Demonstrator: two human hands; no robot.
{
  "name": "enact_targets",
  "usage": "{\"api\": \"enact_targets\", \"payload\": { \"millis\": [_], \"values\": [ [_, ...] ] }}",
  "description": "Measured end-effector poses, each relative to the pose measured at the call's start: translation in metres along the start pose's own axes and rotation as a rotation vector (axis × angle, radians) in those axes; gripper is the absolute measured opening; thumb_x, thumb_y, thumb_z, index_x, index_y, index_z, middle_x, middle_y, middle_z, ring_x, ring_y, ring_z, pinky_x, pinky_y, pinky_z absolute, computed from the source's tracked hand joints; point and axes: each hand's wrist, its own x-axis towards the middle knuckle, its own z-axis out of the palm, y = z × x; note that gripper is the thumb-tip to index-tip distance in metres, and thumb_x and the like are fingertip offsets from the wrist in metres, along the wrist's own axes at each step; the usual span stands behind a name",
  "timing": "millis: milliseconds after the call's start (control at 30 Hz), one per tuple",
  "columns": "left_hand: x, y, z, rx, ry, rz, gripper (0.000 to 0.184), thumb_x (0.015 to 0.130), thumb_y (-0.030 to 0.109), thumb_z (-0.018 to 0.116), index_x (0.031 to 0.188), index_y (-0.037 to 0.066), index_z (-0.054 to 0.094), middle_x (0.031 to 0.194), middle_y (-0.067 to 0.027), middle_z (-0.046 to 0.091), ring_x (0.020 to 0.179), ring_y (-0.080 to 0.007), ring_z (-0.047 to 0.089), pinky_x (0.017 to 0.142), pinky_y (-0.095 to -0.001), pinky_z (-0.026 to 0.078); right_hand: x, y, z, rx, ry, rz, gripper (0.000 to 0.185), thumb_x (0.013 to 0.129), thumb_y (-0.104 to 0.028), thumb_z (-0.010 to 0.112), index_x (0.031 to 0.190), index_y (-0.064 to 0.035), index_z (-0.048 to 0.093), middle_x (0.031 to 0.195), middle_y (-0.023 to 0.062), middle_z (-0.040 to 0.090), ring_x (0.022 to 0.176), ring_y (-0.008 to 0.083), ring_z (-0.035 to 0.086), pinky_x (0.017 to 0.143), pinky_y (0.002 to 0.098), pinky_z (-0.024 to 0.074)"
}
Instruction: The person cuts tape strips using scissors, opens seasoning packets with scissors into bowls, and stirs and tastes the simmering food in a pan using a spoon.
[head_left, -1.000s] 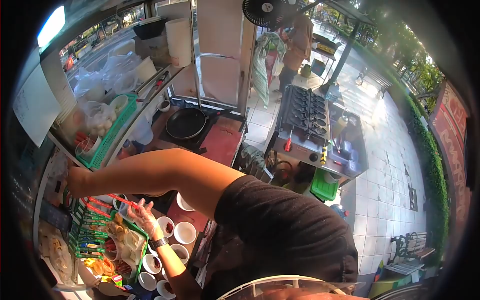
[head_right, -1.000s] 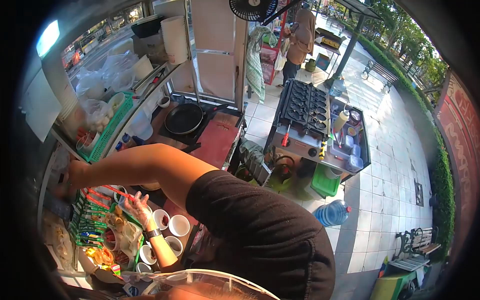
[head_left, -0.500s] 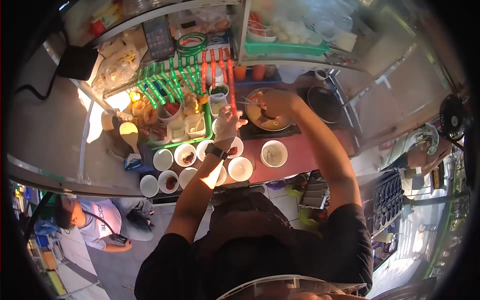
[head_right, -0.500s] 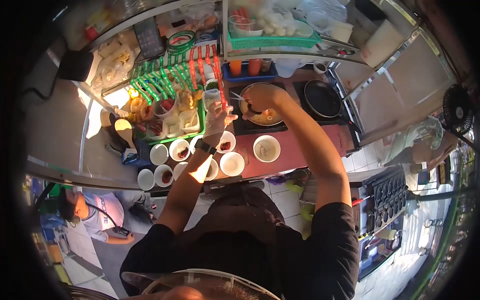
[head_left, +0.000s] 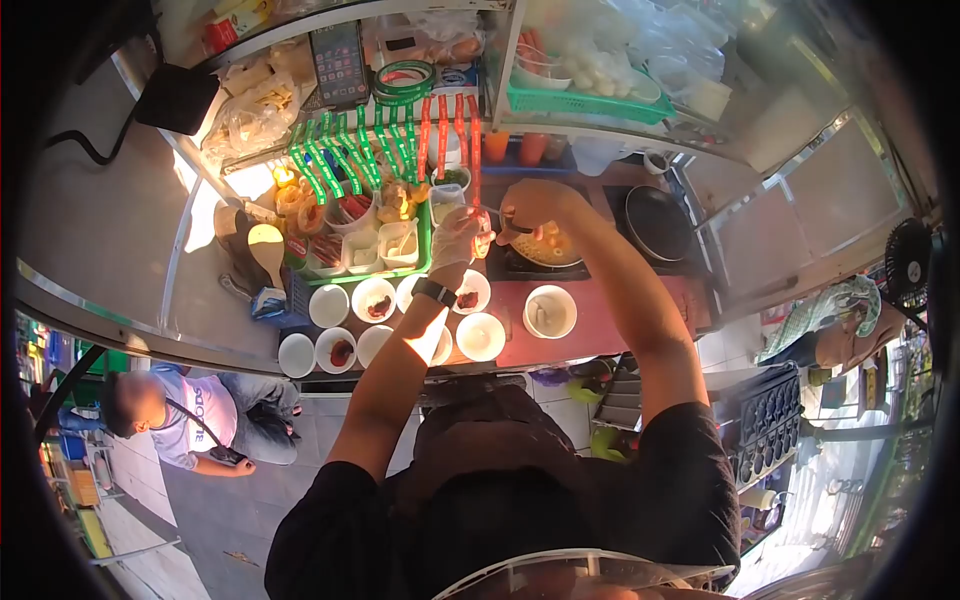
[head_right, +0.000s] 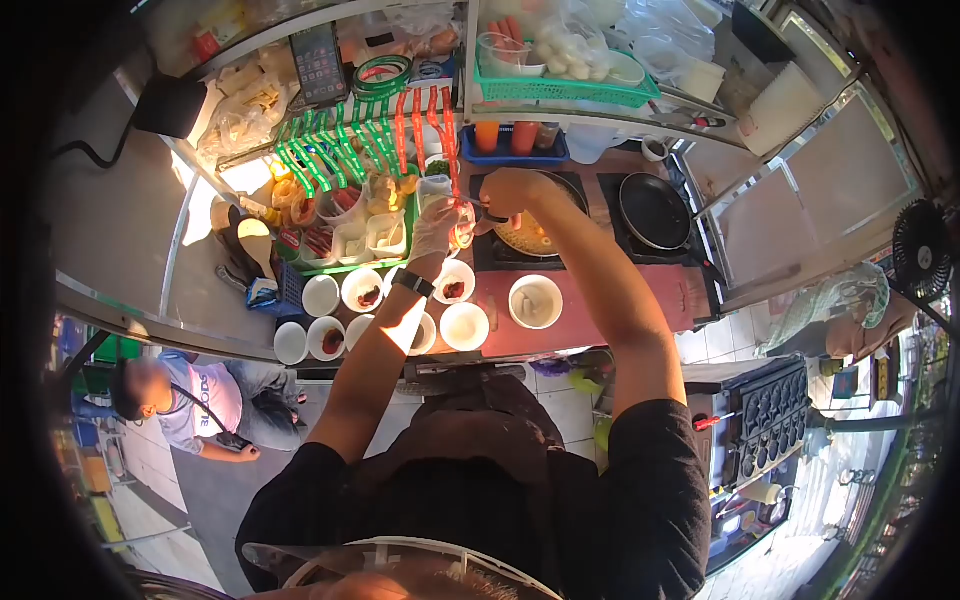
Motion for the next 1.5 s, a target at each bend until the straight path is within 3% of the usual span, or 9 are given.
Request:
{"api": "enact_targets", "payload": {
  "millis": [433,700,800,967,1133,1233,1300,1400,1500],
  "values": [
    [-0.047,0.055,-0.021,0.236,-0.2,-0.184,0.026,0.099,0.014,0.069,0.123,0.005,0.063,0.106,-0.009,0.07,0.084,-0.0191,0.075,0.056,-0.0253,0.054,-0.057,-0.019,0.009,-0.034,-0.129,0.28,0.08,0.077,-0.073,0.077,0.12,-0.0065,0.072,0.099,0.0079,0.077,0.085,0.0237,0.074,0.073,0.0387,0.057],
    [-0.019,0.231,0.041,0.761,-0.222,0.605,0.03,0.102,0.01,0.066,0.131,0.008,0.066,0.124,-0.0078,0.072,0.092,-0.0124,0.072,0.078,-0.0286,0.057,-0.118,-0.049,0.062,0.544,0.124,-0.27,0.037,0.081,-0.02,0.088,0.086,-0.0009,0.056,0.086,0.007,0.074,0.072,0.0154,0.072,0.054,0.0285,0.0563],
    [0.052,0.261,0.063,1.263,0.051,1.233,0.036,0.092,0.005,0.067,0.126,0.018,0.069,0.113,-0.0153,0.075,0.099,-0.0322,0.074,0.079,-0.0407,0.06,-0.103,-0.081,0.102,0.898,-0.08,-0.377,0.017,0.085,0.006,0.069,0.083,-0.0015,0.055,0.079,0.0074,0.07,0.072,0.016,0.074,0.053,0.0265,0.0572],
    [0.121,0.269,0.065,1.981,0.079,0.822,0.041,0.088,0.004,0.062,0.125,0.02,0.068,0.113,-0.0138,0.074,0.103,-0.0357,0.072,0.085,-0.0475,0.058,-0.067,-0.114,0.148,0.858,-0.085,-0.493,0.024,0.086,-0.007,0.08,0.093,-0.0024,0.057,0.083,0.0072,0.071,0.073,0.0131,0.072,0.058,0.0286,0.0563],
    [0.146,0.252,0.041,1.717,-0.047,1.139,0.038,0.088,0.007,0.059,0.124,0.019,0.067,0.097,-0.015,0.075,0.095,-0.0364,0.073,0.082,-0.0506,0.058,-0.053,-0.15,0.165,1.042,0.066,-0.439,0.048,0.093,-0.009,0.074,0.132,-0.0025,0.046,0.111,0.014,0.073,0.092,0.0178,0.072,0.075,0.0333,0.0571],
    [0.068,0.255,0.082,1.821,0.131,0.785,0.035,0.083,0.015,0.065,0.118,0.007,0.063,0.095,-0.0187,0.073,0.09,-0.038,0.071,0.073,-0.0496,0.056,-0.004,-0.149,0.186,1.548,-0.177,-0.583,0.06,0.092,0.002,0.069,0.146,0.0013,0.043,0.132,0.0163,0.065,0.108,0.0194,0.069,0.09,0.0317,0.0558],
    [-0.012,0.244,0.095,1.408,0.01,1.134,0.042,0.08,0.018,0.072,0.118,0.004,0.061,0.098,-0.016,0.066,0.096,-0.0376,0.065,0.081,-0.0497,0.053,0.026,-0.164,0.189,1.452,-0.125,-0.71,0.058,0.097,0.005,0.06,0.152,0.0018,0.041,0.146,0.0149,0.055,0.134,0.0184,0.054,0.104,0.0298,0.048],
    [-0.138,0.236,0.109,1.027,-0.413,1.136,0.058,0.08,0.025,0.079,0.13,0.005,0.058,0.12,-0.0157,0.056,0.119,-0.0358,0.056,0.1,-0.0503,0.046,0.064,-0.223,0.176,1.502,-0.209,-0.6,0.061,0.101,-0.038,0.069,0.144,0.0,0.051,0.135,0.0149,0.065,0.115,0.0176,0.062,0.098,0.0349,0.0492],
    [-0.203,0.238,0.096,0.997,-0.776,0.916,0.064,0.086,0.036,0.076,0.14,0.008,0.057,0.136,-0.0167,0.055,0.132,-0.0341,0.053,0.109,-0.0499,0.044,0.089,-0.269,0.173,1.569,-0.288,-0.786,0.052,0.107,-0.037,0.058,0.138,0.0043,0.053,0.136,0.0162,0.063,0.113,0.0174,0.062,0.096,0.034,0.0501]
  ]
}}
